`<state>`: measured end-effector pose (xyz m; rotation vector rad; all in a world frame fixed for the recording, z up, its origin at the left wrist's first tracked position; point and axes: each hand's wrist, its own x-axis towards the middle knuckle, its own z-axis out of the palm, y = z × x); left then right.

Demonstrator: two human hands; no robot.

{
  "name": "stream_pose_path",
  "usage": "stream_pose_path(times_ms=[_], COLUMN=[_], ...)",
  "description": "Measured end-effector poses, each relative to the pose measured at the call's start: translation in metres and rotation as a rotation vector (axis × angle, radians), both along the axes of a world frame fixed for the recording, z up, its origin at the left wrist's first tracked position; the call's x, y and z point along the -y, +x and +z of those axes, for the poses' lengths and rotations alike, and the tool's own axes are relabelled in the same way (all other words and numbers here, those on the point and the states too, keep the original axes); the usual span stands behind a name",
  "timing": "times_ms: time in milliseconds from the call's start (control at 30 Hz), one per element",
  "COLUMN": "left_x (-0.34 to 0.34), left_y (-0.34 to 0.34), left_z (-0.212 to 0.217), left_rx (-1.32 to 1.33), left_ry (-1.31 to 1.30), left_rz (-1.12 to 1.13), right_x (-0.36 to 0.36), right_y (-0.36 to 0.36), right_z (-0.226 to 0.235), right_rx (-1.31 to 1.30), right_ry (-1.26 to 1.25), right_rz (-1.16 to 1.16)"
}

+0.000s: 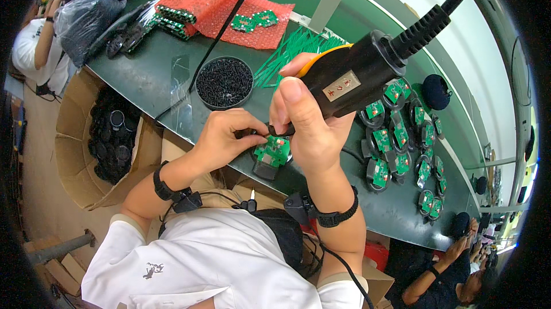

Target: Assemble electronic circuit boards into black plastic housings using an electric screwdriver and wire cutters.

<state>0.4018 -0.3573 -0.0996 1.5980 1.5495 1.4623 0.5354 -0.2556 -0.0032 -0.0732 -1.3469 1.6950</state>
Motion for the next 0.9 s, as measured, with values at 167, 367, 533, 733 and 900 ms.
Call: stream_pose_path(times_ms=[167,367,533,733,900], left_x=[0.0027,0.0021,-0.0001,0.0004,0.0014], left_y=[0.0034,0.0038,0.0019,0.0018,0.0020], left_z=[0.0029,-0.0014,-0.0003,-0.0023,-0.0004], left_rx=[-0.029,-0.074,-0.101,-0.083,-0.097], left_ry=[-0.055,-0.042,-0.041,-0.068,-0.065], left_rz=[0.011,-0.001,0.001,-0.001,-0.004], right_x=[0.0063,0.0047,0.0024,0.0023,0.0046], right_y=[-0.0017,-0.0049,-0.0069,-0.0071,-0.0077], right_z=[-0.0011,-0.0057,-0.0082,-0.0091,-0.0100], right_rx=[0.126,0.096,0.048,0.046,0.067], right_ry=[0.111,0.058,0.016,0.006,0.018], right_rz=[-0.127,-0.149,-0.117,-0.110,-0.134])
